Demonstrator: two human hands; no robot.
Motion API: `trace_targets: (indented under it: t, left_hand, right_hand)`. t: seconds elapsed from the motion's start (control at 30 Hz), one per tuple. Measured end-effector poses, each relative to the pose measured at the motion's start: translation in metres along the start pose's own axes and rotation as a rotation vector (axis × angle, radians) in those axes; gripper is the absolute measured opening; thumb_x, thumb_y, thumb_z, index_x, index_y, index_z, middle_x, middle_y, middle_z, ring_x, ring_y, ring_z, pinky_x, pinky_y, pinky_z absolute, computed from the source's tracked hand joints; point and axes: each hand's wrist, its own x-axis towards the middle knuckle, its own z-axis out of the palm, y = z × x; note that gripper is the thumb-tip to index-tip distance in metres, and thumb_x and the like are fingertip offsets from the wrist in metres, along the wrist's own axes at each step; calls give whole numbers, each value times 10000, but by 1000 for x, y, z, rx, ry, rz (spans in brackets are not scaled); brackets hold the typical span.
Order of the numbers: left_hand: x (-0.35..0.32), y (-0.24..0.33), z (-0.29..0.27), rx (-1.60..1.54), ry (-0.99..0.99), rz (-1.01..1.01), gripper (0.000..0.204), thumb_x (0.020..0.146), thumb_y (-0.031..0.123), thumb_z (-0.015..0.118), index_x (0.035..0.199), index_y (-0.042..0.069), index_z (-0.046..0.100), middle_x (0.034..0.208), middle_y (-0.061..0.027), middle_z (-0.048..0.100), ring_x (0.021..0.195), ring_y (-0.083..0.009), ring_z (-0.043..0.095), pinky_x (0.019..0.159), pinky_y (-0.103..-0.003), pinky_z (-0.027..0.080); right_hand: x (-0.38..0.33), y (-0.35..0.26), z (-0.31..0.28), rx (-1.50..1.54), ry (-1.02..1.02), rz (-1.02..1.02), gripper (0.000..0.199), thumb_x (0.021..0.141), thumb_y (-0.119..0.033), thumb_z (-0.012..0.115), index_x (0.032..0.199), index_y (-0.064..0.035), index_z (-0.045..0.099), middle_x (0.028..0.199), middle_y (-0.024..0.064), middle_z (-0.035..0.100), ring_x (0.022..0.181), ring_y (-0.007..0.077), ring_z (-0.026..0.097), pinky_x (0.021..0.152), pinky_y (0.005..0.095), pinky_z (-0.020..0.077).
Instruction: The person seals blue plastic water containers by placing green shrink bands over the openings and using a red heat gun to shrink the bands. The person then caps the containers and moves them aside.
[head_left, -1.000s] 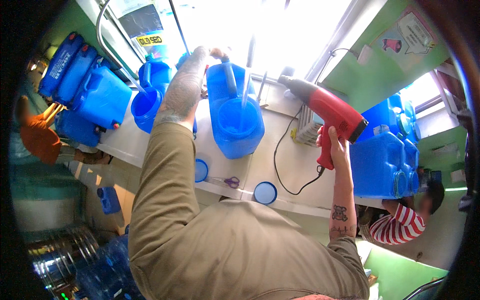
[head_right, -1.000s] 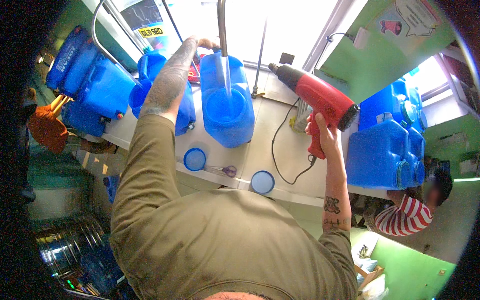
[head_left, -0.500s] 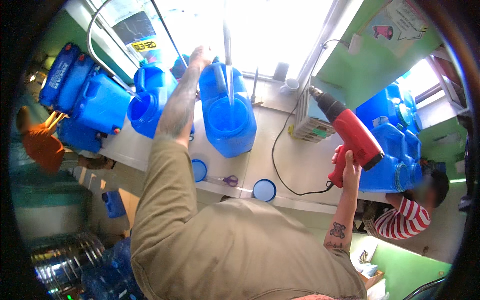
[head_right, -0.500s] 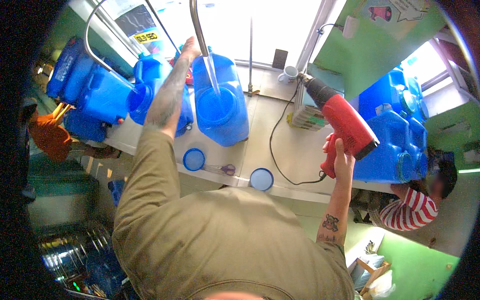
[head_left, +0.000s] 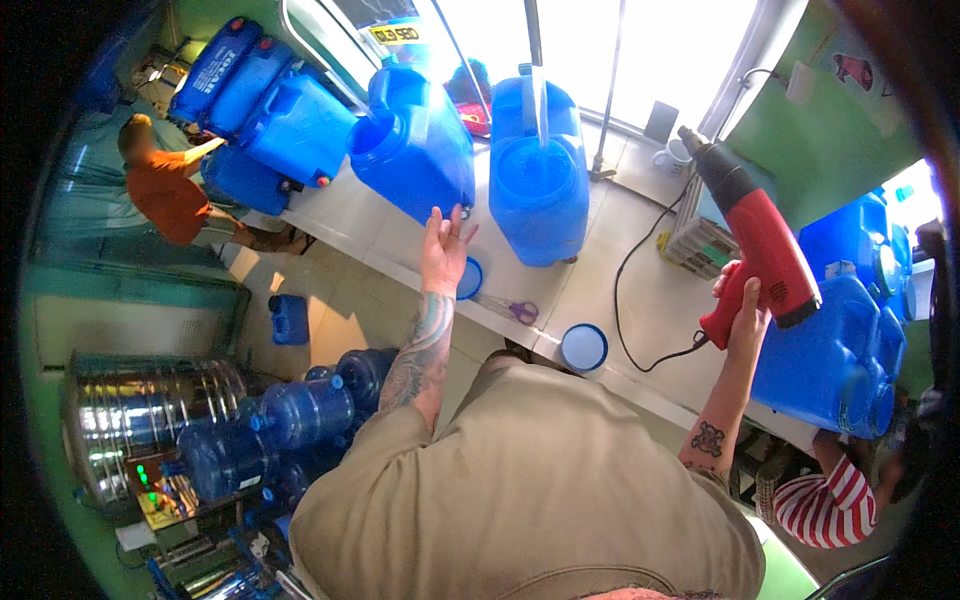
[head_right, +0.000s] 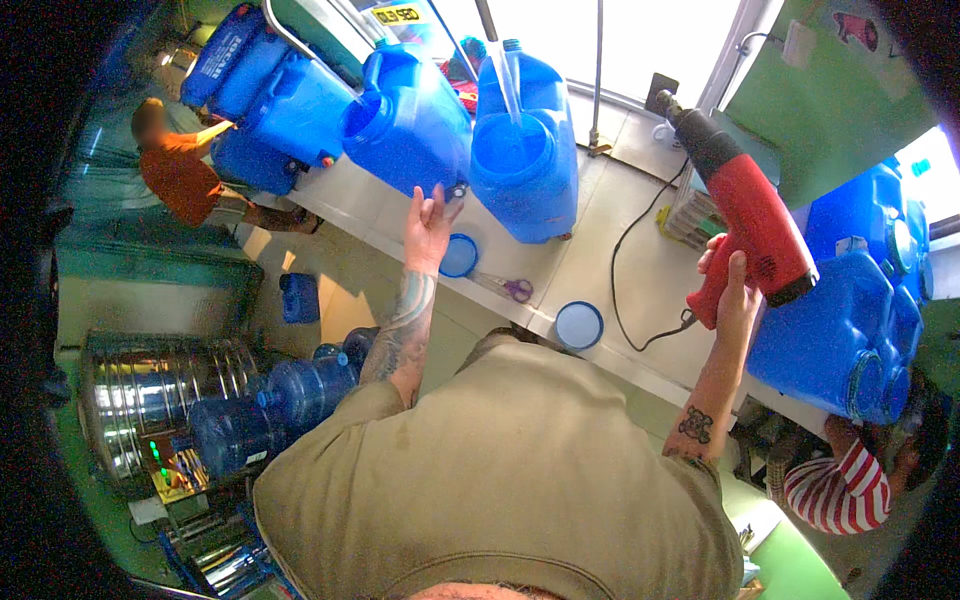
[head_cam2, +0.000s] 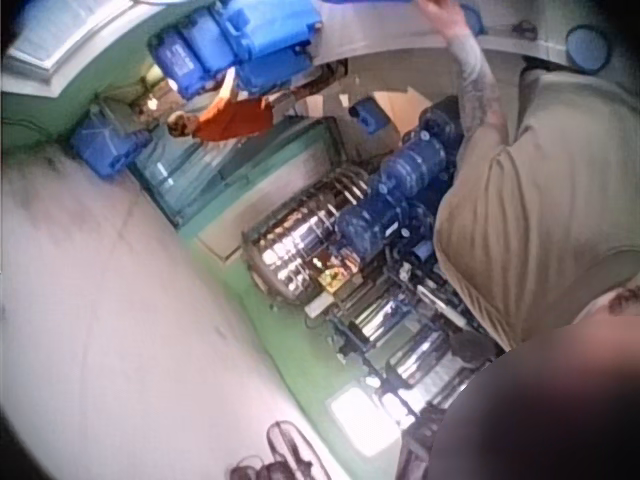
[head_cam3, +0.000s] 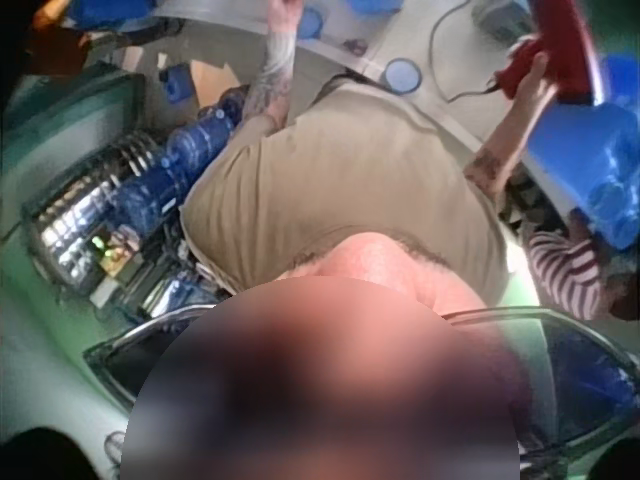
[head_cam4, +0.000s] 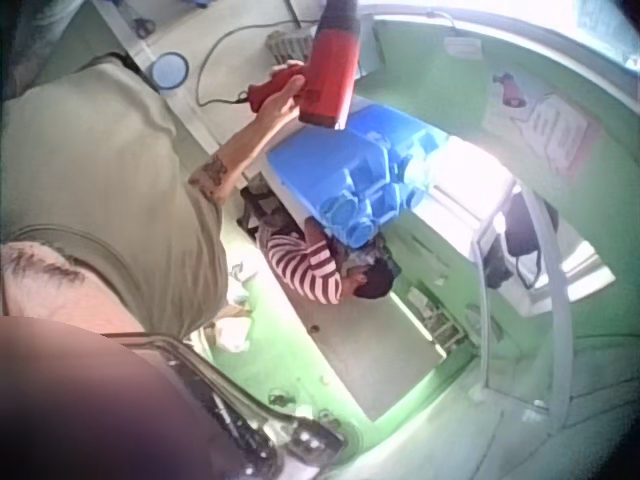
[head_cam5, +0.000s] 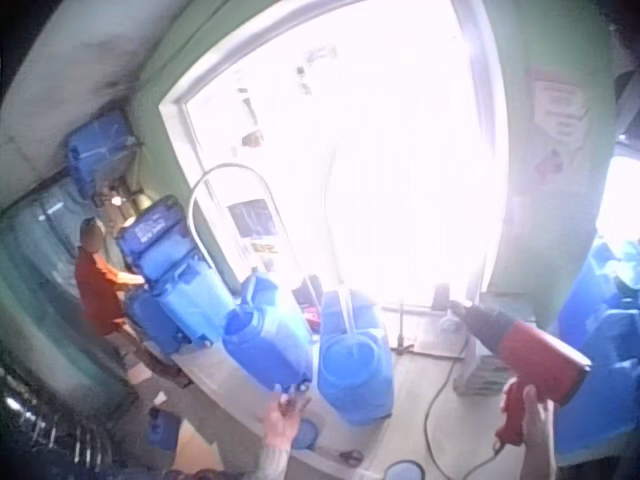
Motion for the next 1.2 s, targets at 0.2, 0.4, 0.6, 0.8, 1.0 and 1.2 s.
trace_targets:
  t: [0.2, 0.4, 0.6, 0.8, 1.0, 1.2]
  left_hand:
    - [-4, 3, -5, 57, -137, -7, 316, 1039, 463, 539, 1243, 222, 549, 1241, 34, 631, 1476, -202, 365, 1173, -661, 124]
    - [4, 6, -14, 95, -196, -61, 485, 1053, 473, 482, 1433, 172, 467, 1615, -15, 368, 1495, -262, 297, 1177, -596, 236]
    - [12, 30, -29, -60, -333, -248, 650, 1010, 229, 503, 1582, 110, 219, 1677, -128, 180, 1495, -358, 291, 1190, -610, 272]
    - [3, 57, -52, -81, -422, -438, 875, 930, 119, 494, 1624, 110, -39, 1672, -188, 110, 1512, -418, 233, 1205, -618, 250]
    - [-8, 74, -59, -73, -431, -455, 886, 944, 130, 464, 1624, 133, -104, 1700, -149, 14, 1534, -371, 208, 1236, -573, 178]
    - [-22, 81, -65, -73, -377, -388, 725, 957, 120, 484, 1599, 114, 147, 1661, -187, 157, 1517, -404, 225, 1226, -614, 197]
  right_hand:
    - [-13, -14, 16, 4, -15, -54, 558, 947, -514, 670, 1162, -4, 604, 978, 95, 661, 755, 171, 635, 662, 310, 515]
    - [-47, -37, 24, -77, 78, -160, 616, 934, -573, 660, 1162, -5, 594, 968, 87, 647, 762, 168, 625, 667, 308, 505]
    - [-86, -60, 60, -173, 250, -298, 680, 919, -649, 628, 1166, -19, 565, 939, 84, 621, 740, 168, 600, 664, 301, 486]
    - [-114, -67, 115, -140, 447, -424, 731, 901, -652, 648, 1260, -34, 493, 931, 90, 588, 710, 174, 575, 658, 295, 474]
    - [-114, -83, 135, -194, 342, -477, 729, 909, -593, 678, 1304, -15, 476, 940, 104, 586, 732, 175, 573, 670, 301, 488]
    - [-102, -77, 129, -299, 366, -537, 696, 889, -636, 652, 1172, -10, 540, 833, 87, 585, 697, 172, 563, 666, 307, 460]
